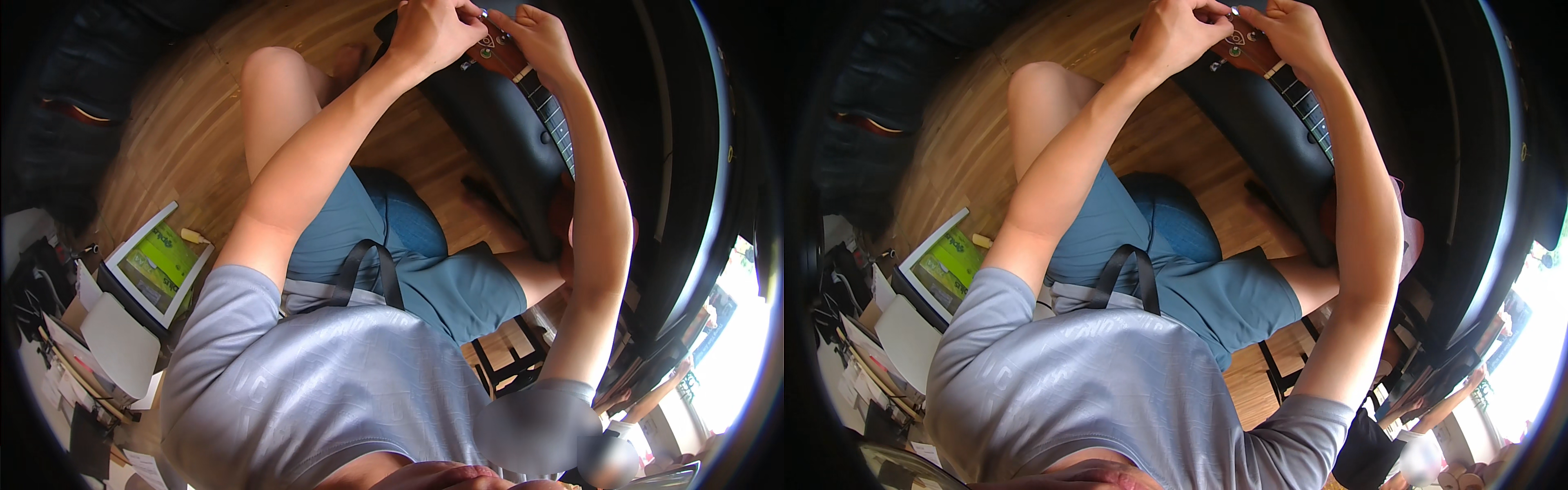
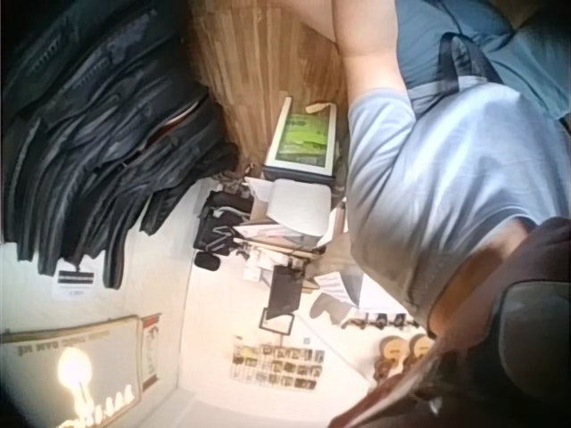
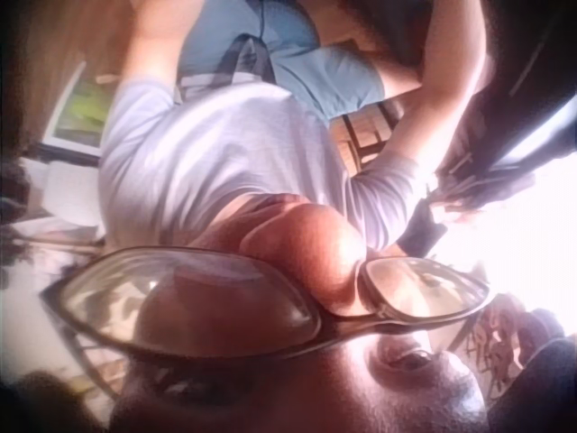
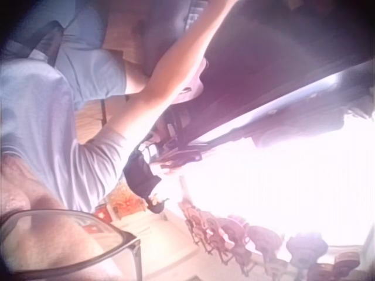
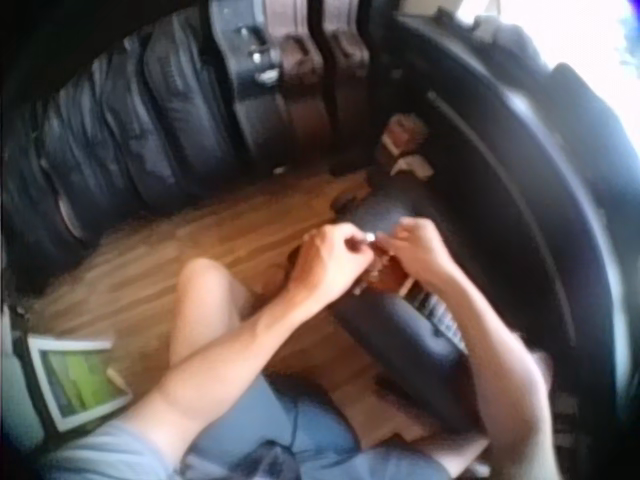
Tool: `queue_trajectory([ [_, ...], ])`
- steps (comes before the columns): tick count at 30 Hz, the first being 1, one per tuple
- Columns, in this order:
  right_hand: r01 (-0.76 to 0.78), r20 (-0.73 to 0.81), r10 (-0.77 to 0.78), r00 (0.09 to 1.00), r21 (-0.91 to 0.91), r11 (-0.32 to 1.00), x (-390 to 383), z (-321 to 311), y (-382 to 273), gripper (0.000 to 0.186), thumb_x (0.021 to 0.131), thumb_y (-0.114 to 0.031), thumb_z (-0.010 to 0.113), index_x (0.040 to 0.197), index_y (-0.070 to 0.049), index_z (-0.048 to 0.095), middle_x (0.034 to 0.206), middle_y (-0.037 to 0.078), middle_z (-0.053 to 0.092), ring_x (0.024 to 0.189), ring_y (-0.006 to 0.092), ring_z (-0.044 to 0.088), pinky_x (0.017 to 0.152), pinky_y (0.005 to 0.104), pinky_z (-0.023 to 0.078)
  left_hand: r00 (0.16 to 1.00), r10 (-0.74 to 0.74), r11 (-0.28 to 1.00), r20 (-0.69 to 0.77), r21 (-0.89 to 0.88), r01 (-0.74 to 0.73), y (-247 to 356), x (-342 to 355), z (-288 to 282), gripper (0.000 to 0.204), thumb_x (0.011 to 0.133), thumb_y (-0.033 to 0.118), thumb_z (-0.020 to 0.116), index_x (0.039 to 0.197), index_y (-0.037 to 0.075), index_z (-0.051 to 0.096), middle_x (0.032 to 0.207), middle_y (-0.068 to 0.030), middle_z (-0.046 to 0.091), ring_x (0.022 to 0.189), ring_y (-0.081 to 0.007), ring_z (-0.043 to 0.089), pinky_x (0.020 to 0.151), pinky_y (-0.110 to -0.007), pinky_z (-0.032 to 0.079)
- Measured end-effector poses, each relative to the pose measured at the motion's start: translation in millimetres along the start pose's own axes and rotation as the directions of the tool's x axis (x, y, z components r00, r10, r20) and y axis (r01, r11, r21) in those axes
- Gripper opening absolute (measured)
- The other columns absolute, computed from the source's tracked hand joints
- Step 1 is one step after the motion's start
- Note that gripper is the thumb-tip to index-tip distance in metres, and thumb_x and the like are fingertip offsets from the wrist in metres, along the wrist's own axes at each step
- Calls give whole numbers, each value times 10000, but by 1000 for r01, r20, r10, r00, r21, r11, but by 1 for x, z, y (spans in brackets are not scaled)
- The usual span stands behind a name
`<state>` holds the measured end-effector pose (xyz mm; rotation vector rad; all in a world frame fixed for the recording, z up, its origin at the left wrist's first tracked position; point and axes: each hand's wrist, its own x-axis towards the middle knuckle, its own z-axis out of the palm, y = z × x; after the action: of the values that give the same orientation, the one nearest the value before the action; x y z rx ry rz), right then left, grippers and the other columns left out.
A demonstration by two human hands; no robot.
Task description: The person threads a new string through the tuning peg of a guitar headstock and winds it around the peg to secure it. The person repeats this process for multiple strings, winding each one by hand.
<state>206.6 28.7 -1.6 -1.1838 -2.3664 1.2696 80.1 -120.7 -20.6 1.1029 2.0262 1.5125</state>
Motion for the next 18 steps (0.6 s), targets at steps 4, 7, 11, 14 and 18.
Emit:
queue_trajectory([
  [4, 206, -32, -212, 977, -121, 971, 6, 5, 9, 444, 940, -115, 758, 615, -76, 458, 590, -37, 431, 603, 70, 383, 487, 327, 361, 1000, 4, 1000, -5, 21, -4, -1, 0, 2, 230, 822, 216, 723, 973, 54, 785, 915, -223, 744, 876, -377, 743, 796, -419, 583],
  [7, 252, -52, -266, 962, -194, 948, 8, 7, 7, 438, 938, -101, 754, 623, -71, 452, 585, -28, 424, 612, 75, 386, 498, 330, 371, 999, -39, 999, 27, -5, 39, 1, 2, -2, 232, 823, 227, 730, 972, 57, 786, 906, -214, 750, 859, -357, 750, 785, -408, 584],
  [11, 223, -52, -234, 971, -167, 960, 5, 9, -7, 418, 937, -82, 739, 629, -60, 459, 586, -13, 429, 628, 79, 399, 510, 332, 383, 998, -38, 999, 41, 14, 38, -1, 4, -2, 236, 823, 225, 736, 978, 54, 785, 906, -206, 755, 846, -339, 755, 778, -399, 584],
  [14, 279, -37, -288, 957, -161, 947, 10, 10, -2, 376, 935, -45, 709, 639, -46, 477, 588, -3, 438, 646, 74, 416, 521, 328, 396, 999, -9, 1000, 44, 29, 8, -2, 6, -4, 239, 821, 214, 739, 984, 46, 784, 913, -209, 756, 845, -335, 757, 780, -396, 584],
  [18, 387, -28, -393, 919, -131, 913, 14, 13, -5, 330, 922, 9, 665, 646, -31, 489, 591, 11, 431, 672, 65, 437, 540, 323, 417, 997, -1, 1000, 80, 17, 0, -5, 9, -6, 244, 818, 201, 744, 984, 26, 779, 919, -216, 756, 847, -326, 760, 780, -393, 586],
])
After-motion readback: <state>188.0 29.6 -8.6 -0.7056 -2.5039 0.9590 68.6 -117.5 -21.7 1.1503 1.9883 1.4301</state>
